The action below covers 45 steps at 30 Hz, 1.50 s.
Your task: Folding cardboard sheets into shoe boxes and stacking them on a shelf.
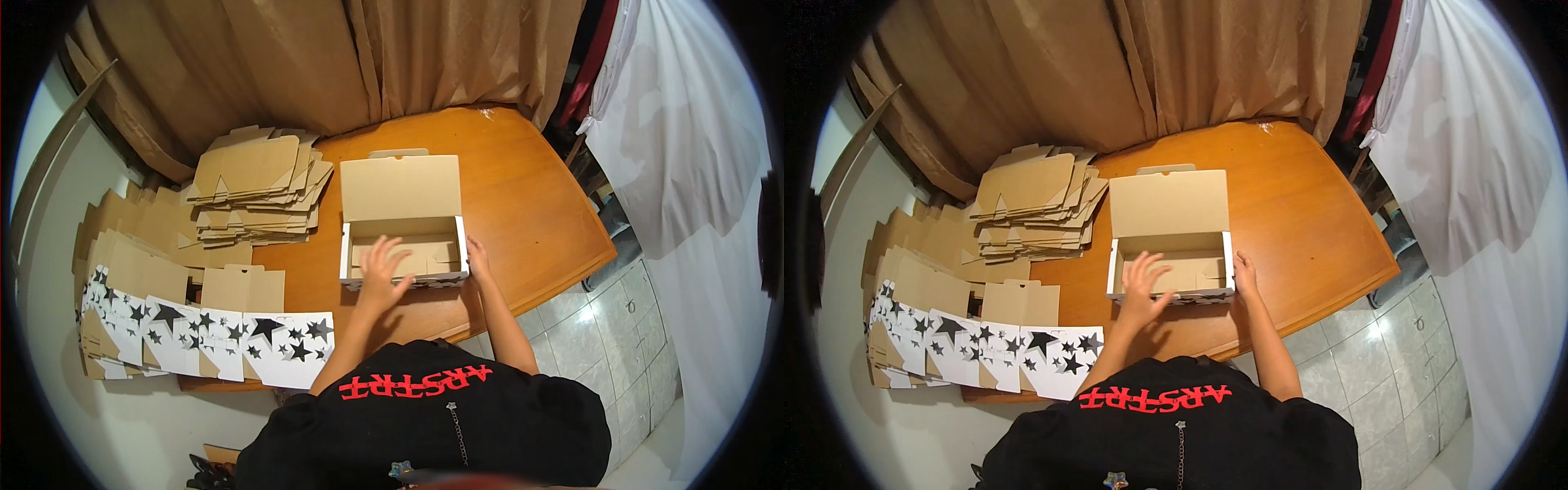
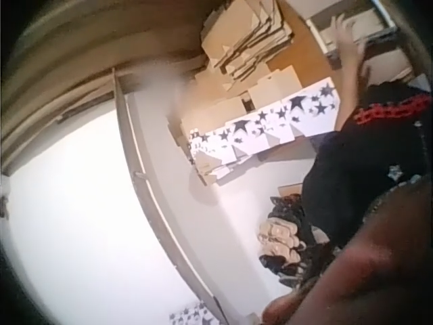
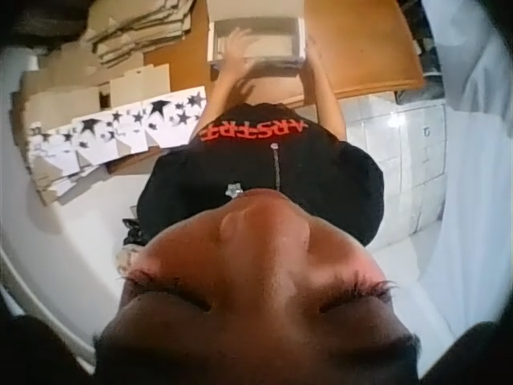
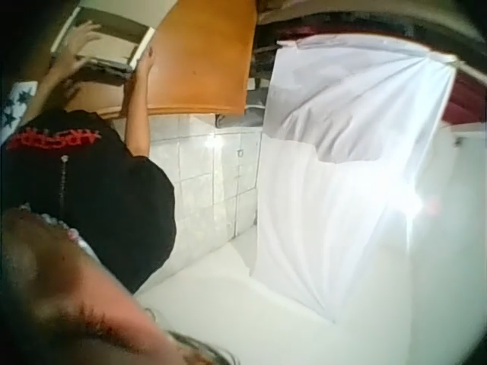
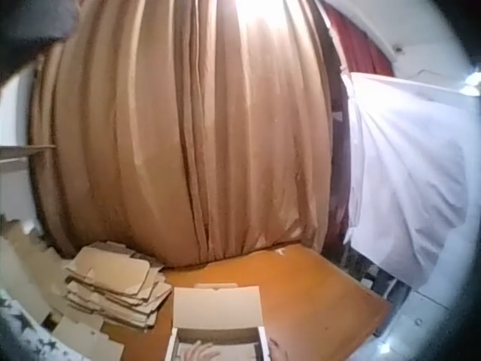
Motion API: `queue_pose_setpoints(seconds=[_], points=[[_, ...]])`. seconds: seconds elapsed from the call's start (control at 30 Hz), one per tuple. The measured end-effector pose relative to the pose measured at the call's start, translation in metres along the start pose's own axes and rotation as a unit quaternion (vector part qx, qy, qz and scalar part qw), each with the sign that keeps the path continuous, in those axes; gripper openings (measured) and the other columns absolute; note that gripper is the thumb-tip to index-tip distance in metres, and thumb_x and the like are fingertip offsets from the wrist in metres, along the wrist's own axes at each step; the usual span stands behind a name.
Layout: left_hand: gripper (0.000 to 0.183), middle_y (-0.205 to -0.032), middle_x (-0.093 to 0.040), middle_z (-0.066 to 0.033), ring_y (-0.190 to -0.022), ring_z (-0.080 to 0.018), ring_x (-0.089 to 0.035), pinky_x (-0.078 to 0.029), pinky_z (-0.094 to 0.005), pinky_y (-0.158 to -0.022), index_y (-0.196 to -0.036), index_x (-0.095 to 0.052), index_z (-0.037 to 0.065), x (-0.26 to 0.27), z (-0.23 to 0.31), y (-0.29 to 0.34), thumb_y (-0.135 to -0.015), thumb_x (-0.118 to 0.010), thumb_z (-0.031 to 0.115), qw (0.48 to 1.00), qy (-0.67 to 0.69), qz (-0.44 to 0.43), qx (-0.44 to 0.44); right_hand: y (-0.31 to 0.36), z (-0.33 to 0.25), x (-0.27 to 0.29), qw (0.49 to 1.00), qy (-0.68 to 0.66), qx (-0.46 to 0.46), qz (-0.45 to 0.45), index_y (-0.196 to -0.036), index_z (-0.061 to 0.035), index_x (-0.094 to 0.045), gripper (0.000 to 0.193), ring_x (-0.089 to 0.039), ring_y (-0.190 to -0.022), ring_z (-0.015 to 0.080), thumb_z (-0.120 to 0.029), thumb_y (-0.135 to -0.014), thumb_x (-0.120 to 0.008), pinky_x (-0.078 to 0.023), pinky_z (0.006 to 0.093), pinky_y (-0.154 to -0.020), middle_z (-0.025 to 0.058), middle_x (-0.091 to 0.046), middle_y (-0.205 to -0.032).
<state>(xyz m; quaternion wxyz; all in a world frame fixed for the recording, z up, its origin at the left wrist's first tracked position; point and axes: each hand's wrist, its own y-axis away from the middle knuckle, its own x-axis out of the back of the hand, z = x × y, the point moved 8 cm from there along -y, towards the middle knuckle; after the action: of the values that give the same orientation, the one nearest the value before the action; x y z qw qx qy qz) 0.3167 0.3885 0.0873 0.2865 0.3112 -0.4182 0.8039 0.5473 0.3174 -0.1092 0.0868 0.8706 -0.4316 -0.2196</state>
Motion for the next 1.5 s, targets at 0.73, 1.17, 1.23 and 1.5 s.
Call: queue_pose_setpoints(seconds=[0.73,1.17,1.23,1.5], points=[[0.015,-0.096,-0.051,-0.0111,-0.092,-0.0247,-0.054,-0.045,-0.0330,-0.081,-0.088,-0.061,0.002,0.008,-0.112,0.075,-0.074,-0.066,0.005,0.932,0.107,0.199,0.284,-0.008,-0.090,-0.056,0.919,0.302,0.250,-0.034,-0.136,-0.0010,-0.020,0.078,-0.043,-0.119,0.0313,0.002,-0.069,-0.059,-0.036,0.0367,-0.098,0.0235,-0.038,-0.130],[0.011,-0.103,-0.049,-0.0050,-0.105,-0.0279,-0.038,-0.026,-0.0456,-0.087,-0.085,-0.063,0.015,-0.014,-0.071,0.080,-0.076,-0.059,0.011,0.927,-0.129,0.226,0.268,0.039,-0.109,-0.050,0.904,0.077,0.400,-0.126,-0.086,-0.0019,-0.061,0.040,-0.048,-0.107,0.0254,-0.042,-0.080,-0.059,-0.034,0.0366,-0.094,0.0154,-0.051,-0.112],[0.011,-0.106,-0.049,-0.0053,-0.106,-0.0282,-0.038,-0.025,-0.0460,-0.088,-0.087,-0.063,0.013,-0.028,-0.063,0.089,-0.077,-0.059,0.012,0.948,-0.136,0.201,0.207,0.065,-0.109,-0.049,0.907,0.116,0.387,-0.115,-0.084,-0.0025,-0.062,0.030,-0.047,-0.108,0.0259,-0.031,-0.078,-0.062,-0.034,0.0370,-0.094,0.0153,-0.051,-0.113],[0.036,-0.114,-0.040,-0.0200,-0.112,-0.0368,-0.033,-0.022,-0.0495,-0.095,-0.106,-0.054,0.004,-0.062,-0.036,0.087,-0.075,-0.062,0.021,0.985,-0.124,0.089,0.080,0.100,-0.079,-0.047,0.857,0.325,0.391,-0.086,-0.090,-0.0061,-0.065,0.020,-0.046,-0.110,0.0331,-0.012,-0.070,-0.064,-0.036,0.0406,-0.093,0.0182,-0.049,-0.117]])
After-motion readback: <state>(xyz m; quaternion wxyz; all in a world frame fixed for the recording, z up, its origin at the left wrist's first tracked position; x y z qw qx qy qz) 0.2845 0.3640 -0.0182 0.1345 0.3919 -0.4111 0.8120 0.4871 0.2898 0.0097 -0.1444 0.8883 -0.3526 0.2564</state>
